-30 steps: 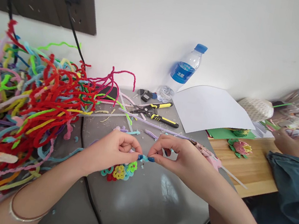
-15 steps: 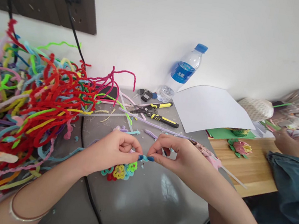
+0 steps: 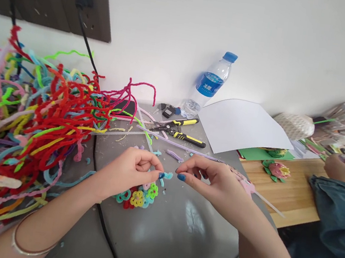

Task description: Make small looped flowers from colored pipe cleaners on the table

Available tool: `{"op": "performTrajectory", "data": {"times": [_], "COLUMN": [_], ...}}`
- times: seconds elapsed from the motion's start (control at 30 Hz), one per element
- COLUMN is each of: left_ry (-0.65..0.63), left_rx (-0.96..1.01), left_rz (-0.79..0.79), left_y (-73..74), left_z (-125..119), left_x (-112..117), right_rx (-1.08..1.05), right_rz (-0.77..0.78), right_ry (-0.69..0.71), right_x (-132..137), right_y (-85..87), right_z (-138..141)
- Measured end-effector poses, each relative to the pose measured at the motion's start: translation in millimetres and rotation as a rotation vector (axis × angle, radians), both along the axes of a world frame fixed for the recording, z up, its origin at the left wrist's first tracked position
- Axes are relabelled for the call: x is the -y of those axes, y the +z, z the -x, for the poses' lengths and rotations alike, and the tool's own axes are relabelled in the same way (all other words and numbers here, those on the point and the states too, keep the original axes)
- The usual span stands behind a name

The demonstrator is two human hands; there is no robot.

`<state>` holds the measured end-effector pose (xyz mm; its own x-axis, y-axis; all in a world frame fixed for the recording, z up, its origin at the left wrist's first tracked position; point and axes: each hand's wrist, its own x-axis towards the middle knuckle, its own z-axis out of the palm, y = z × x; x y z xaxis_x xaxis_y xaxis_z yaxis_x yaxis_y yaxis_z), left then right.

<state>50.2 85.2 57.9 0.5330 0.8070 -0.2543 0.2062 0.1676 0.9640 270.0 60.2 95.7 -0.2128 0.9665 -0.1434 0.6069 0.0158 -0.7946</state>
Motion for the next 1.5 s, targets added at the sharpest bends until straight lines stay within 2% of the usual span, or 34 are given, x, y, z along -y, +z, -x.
{"op": "performTrajectory", "data": {"times": [0.23, 1.17, 1.5], "left_ry": [-0.015, -0.024, -0.016], "left_rx": [0.002, -0.013, 0.006], "left_rz": [0.006, -0.025, -0.014], "left_y": [-1.3, 1.8, 1.5], "left_z": [1, 0, 1], "left_x": [-1, 0, 1], "right_rx": [-0.027, -0.021, -0.069], "right_rz": [0.006, -0.045, -0.095], "right_ry": [0.038, 0.078, 0.028], "right_x": [1, 1, 5], "right_y": [-3.3, 0.1, -2.2], "right_z": [10, 14, 17]}}
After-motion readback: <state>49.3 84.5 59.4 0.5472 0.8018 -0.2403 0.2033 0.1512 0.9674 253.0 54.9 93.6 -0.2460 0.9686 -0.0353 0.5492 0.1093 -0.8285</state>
